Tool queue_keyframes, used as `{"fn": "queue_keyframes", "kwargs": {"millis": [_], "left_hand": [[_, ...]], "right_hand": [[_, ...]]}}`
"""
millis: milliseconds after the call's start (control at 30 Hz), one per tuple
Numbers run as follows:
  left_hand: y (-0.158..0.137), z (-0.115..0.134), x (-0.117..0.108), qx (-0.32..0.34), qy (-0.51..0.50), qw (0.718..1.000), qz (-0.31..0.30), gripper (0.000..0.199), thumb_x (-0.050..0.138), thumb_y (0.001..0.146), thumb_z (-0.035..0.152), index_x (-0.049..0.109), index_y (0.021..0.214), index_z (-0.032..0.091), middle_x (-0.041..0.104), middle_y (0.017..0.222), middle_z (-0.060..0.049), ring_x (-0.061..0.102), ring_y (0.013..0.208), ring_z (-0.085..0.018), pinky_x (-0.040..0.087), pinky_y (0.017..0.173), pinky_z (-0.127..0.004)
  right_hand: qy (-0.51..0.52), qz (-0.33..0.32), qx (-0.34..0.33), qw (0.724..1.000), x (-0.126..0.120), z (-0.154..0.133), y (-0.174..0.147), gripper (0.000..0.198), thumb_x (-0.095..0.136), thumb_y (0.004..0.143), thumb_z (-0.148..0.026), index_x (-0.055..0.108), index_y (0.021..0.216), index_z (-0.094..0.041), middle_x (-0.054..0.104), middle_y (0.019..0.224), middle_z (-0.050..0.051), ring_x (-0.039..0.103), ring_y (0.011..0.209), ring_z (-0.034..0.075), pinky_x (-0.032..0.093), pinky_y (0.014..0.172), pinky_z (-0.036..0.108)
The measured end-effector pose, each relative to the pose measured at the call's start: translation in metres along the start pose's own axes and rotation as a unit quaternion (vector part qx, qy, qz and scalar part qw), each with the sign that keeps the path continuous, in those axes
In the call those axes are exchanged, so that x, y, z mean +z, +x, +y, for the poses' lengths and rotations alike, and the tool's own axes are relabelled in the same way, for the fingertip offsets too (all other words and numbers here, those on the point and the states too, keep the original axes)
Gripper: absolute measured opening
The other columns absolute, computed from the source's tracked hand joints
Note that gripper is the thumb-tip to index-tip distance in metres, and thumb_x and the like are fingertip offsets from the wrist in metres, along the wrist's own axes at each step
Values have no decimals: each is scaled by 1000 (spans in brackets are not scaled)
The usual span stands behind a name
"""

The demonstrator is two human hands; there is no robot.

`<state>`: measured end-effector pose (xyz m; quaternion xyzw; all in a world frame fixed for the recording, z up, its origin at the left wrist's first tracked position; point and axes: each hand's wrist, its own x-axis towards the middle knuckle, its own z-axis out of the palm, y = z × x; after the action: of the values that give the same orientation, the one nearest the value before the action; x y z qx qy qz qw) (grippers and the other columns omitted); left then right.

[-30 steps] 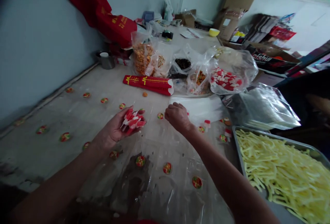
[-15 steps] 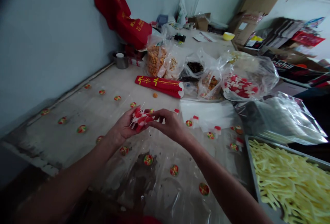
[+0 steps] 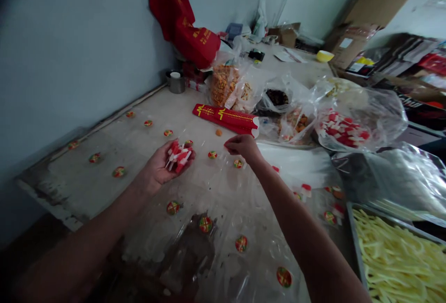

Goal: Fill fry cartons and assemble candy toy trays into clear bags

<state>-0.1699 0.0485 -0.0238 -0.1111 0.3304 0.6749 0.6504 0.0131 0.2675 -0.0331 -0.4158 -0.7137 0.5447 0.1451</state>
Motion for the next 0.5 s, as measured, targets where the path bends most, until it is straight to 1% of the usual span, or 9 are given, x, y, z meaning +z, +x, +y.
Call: {"fn": "queue_keyframes", "kwargs": {"millis": [67,100,167,233,300,333,400,433,500], "left_hand": [[1,4,4,2,-11,1000,-21,37,44,99,38,67,101,8,74,85,-16,75,77,-28,64,63,-40],[1,4,5,4,-18,999,-30,40,43,99,39,68,101,8,74,86,-18,75,80,-29,64,65,-41],[3,2,6,16,-35,998,-43,43,42,99,41,68,101,7,74,90,-20,75,85,-31,64,69,-42],[6,-2,3,30,-58,996,-64,44,42,98,43,68,101,7,74,96,-21,74,93,-33,63,76,-48],[8,-6,0,36,-73,993,-83,44,44,97,44,68,101,8,73,100,-21,72,98,-35,61,81,-55],[9,-7,-1,34,-76,993,-88,42,45,96,44,69,101,8,73,101,-21,72,100,-36,60,83,-57],[9,-10,-3,29,-78,993,-79,39,49,94,41,69,100,8,73,102,-21,71,100,-36,60,84,-56],[9,-11,-4,33,-82,994,-70,36,51,93,38,69,100,8,73,100,-21,72,100,-35,60,84,-55],[8,-13,-4,50,-90,994,-47,32,53,92,35,69,101,9,74,96,-18,73,94,-32,61,84,-52]], "right_hand": [[-33,-3,-3,999,10,7,11,26,84,60,-38,72,68,-17,67,61,4,59,55,15,48,56,28],[-56,6,-11,998,14,11,13,23,83,60,-36,73,67,-17,66,60,3,57,55,15,45,55,28],[-139,42,-51,988,17,18,14,18,81,63,-33,74,69,-18,64,60,2,55,57,14,39,55,27],[-244,82,-104,961,19,22,10,16,78,68,-33,75,74,-19,63,62,1,53,60,14,34,56,27],[-306,118,-153,932,22,20,3,16,74,74,-34,74,78,-19,62,65,0,52,61,14,31,57,27],[-300,131,-173,929,25,15,-3,16,73,76,-34,73,79,-19,61,65,0,51,61,14,31,57,27],[-236,132,-214,939,35,0,-19,20,71,80,-38,70,82,-18,59,65,-1,50,60,13,33,56,27],[-193,113,-235,946,41,-9,-29,22,70,82,-40,70,84,-18,58,65,-1,49,59,13,34,56,27],[-122,51,-267,955,54,-29,-50,27,67,86,-44,70,94,-18,57,66,-2,50,59,13,37,56,26]]}}
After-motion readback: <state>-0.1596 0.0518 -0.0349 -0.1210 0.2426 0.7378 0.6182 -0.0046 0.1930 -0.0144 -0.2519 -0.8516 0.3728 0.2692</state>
